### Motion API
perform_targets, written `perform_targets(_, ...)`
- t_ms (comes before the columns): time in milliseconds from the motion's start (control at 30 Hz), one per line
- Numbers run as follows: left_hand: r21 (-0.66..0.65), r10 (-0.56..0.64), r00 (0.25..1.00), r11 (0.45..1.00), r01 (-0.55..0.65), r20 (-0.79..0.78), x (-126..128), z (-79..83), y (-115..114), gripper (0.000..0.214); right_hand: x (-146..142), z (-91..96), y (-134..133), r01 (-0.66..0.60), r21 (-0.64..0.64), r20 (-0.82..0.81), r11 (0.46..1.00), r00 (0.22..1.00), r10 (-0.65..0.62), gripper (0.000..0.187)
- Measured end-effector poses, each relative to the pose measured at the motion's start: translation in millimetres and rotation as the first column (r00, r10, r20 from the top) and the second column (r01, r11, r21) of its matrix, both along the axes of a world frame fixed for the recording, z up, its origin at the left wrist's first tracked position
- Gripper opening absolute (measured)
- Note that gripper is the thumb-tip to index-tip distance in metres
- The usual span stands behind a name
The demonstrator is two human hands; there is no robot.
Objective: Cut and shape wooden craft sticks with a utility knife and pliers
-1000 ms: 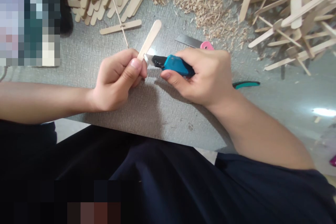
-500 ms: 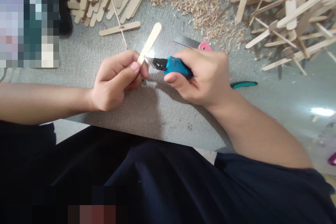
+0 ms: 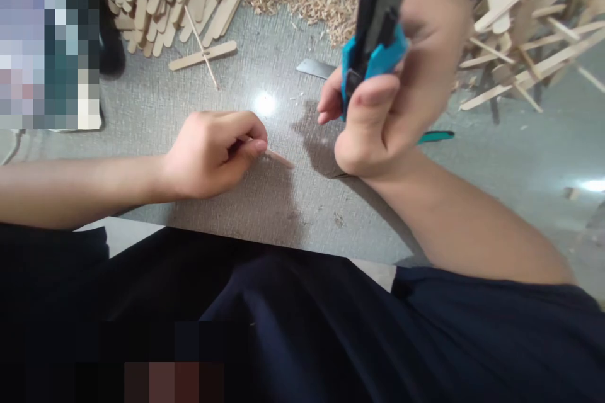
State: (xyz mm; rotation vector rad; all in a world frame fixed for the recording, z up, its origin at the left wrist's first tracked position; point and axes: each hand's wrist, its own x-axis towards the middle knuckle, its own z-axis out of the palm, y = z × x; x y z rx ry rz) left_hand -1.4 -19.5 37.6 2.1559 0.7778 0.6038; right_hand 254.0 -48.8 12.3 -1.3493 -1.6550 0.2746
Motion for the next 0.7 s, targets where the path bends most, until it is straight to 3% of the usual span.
perform_targets(100,0.184,-0.044,0.978,0.979,0.082,-0.204,-1,1.4,4,0.019,-7,6.5,4,0.010,0.020,-0.105,1.000,0.994,-0.008,0.061)
perform_targets(233,0.309,0.059,0.929,0.949,0.061,-0.365,2,2.1,9,0.021,-11,6.4,9,-0.068,0.026,-0.240,0.997,0.968,0.072,0.053)
perform_targets(333,0.400,0.141,0.899,0.916,0.040,-0.414,2,11.9,5,0.025,-13,-2.9,17,-0.126,0.077,-0.310,0.989,0.940,0.144,0.049)
perform_targets(400,0.518,0.150,0.897,0.850,0.098,-0.416,-1,24.0,-7,0.030,-15,-10.1,23,-0.146,0.120,-0.316,0.982,0.932,0.177,0.048)
perform_targets(467,0.655,0.085,0.913,0.723,0.220,-0.400,-8,36.7,-25,0.035,-15,-14.3,28,-0.131,0.170,-0.287,0.977,0.942,0.176,0.048)
perform_targets(500,0.648,0.057,0.886,0.704,0.291,-0.460,-11,41.7,-36,0.036,-14,-14.6,30,-0.118,0.180,-0.260,0.977,0.952,0.163,0.048)
perform_targets(533,0.615,0.038,0.844,0.702,0.358,-0.535,-15,45.1,-45,0.043,-13,-13.4,30,-0.122,0.161,-0.219,0.979,0.963,0.156,0.049)
perform_targets(600,0.557,0.028,0.775,0.712,0.428,-0.631,-21,45.3,-60,0.078,-11,-7.4,27,-0.132,0.096,-0.168,0.987,0.975,0.147,0.058)
perform_targets(700,0.469,0.005,0.741,0.778,0.419,-0.671,-27,32.3,-65,0.130,-6,7.0,17,-0.195,-0.050,-0.183,0.980,0.966,0.183,0.052)
